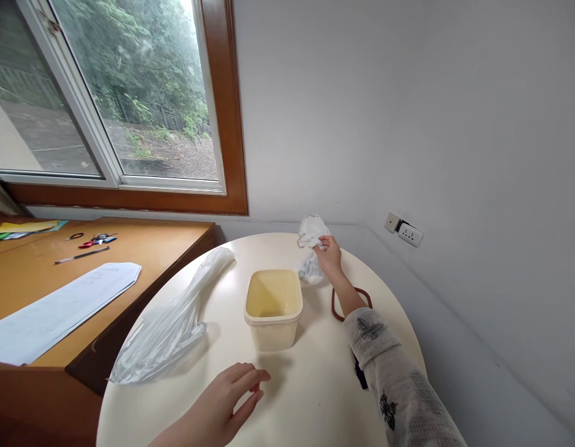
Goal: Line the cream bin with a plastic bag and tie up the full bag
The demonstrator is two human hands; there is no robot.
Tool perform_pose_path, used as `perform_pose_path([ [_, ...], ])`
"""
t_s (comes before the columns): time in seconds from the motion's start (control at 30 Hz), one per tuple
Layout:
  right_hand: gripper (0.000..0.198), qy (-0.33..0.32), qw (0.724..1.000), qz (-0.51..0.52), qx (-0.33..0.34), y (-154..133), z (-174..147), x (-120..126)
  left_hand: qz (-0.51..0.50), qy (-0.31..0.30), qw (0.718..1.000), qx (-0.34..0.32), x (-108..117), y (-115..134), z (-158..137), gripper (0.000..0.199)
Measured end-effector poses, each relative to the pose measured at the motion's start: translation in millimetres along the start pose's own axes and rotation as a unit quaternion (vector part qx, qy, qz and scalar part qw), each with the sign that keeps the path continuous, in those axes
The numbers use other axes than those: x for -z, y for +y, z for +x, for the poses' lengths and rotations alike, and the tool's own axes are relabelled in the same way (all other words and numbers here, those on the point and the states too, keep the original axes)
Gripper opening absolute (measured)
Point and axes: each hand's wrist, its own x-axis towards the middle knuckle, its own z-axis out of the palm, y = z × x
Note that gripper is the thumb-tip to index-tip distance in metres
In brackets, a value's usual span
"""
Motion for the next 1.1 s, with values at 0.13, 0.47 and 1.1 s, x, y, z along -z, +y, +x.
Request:
perform_pose_path([
  [0.13,0.032,0.002,1.000,-0.002,0.000,0.7,0.0,-0.5,0.002,-0.009,1.000,0.006,2.4,0.4,-1.8,0.025],
  [0.47,0.033,0.002,1.000,-0.004,-0.001,1.8,-1.0,-1.3,0.003,-0.008,1.000,-0.012,-2.4,-2.3,-3.4,0.026],
  [1.1,0.027,0.023,0.997,0.031,0.069,-24.5,-7.5,-4.8,-0.004,0.126,0.988,-0.088,-6.6,-13.7,-5.8,0.035],
])
